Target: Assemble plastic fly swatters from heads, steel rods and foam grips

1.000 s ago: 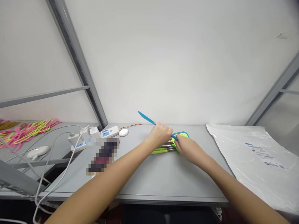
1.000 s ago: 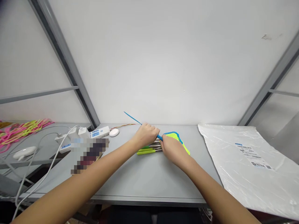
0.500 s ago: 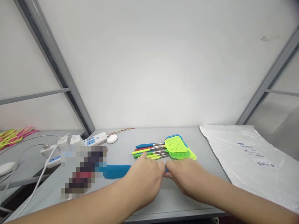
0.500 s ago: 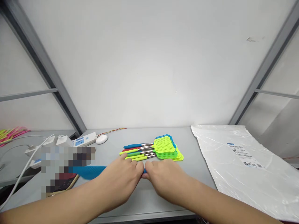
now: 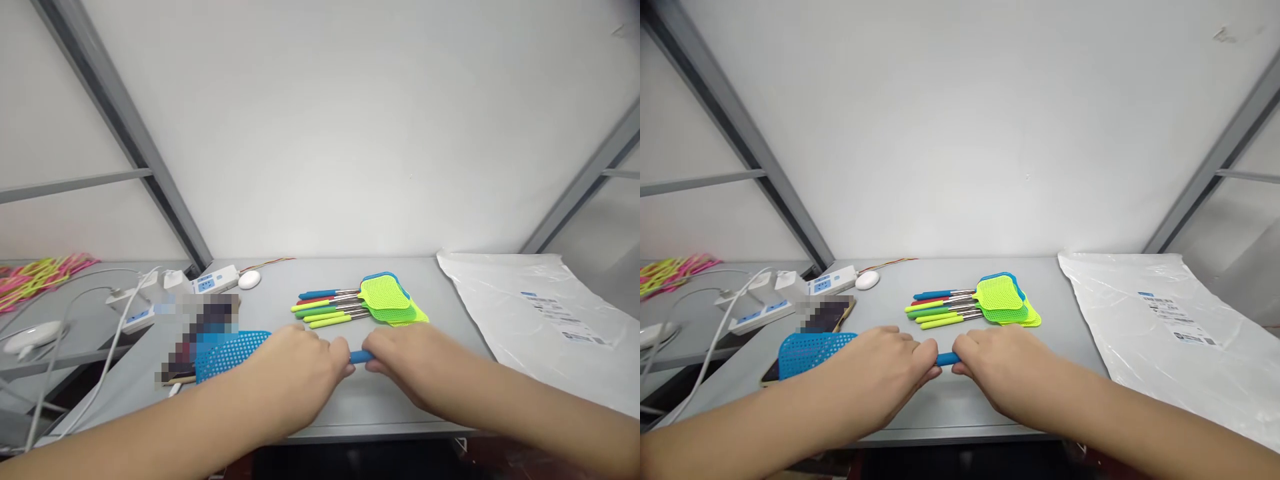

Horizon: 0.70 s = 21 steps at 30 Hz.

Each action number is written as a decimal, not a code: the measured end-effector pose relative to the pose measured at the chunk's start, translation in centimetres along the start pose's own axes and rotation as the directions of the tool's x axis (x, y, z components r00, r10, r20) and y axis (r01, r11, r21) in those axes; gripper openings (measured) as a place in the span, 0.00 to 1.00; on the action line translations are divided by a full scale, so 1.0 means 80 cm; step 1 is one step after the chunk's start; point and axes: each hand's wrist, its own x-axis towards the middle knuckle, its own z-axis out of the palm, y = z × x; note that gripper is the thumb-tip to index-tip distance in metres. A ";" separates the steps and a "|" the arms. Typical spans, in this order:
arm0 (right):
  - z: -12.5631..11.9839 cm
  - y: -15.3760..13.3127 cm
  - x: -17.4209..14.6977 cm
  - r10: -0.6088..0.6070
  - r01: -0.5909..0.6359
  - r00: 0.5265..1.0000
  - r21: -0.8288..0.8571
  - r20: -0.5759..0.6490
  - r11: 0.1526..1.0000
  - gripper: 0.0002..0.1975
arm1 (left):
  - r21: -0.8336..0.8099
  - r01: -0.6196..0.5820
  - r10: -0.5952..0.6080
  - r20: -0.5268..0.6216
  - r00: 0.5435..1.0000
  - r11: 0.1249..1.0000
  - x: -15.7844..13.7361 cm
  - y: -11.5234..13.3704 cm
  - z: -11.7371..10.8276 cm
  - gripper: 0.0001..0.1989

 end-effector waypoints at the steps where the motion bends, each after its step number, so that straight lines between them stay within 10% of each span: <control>1: -0.001 0.000 0.000 -0.012 0.012 1.000 0.010 0.007 1.000 0.11 | -0.006 -0.015 0.015 -0.022 1.000 1.000 -0.003 -0.002 -0.002 0.12; 12: 0.000 -0.012 -0.008 -0.206 0.175 0.973 -0.242 -0.108 0.954 0.12 | -0.009 -0.111 0.110 -0.091 0.990 0.994 -0.032 0.001 -0.023 0.15; 21: 0.001 -0.007 -0.018 -0.219 0.198 0.973 -0.222 -0.076 0.955 0.13 | -0.204 -0.041 0.058 0.077 0.995 0.978 -0.034 0.005 -0.032 0.19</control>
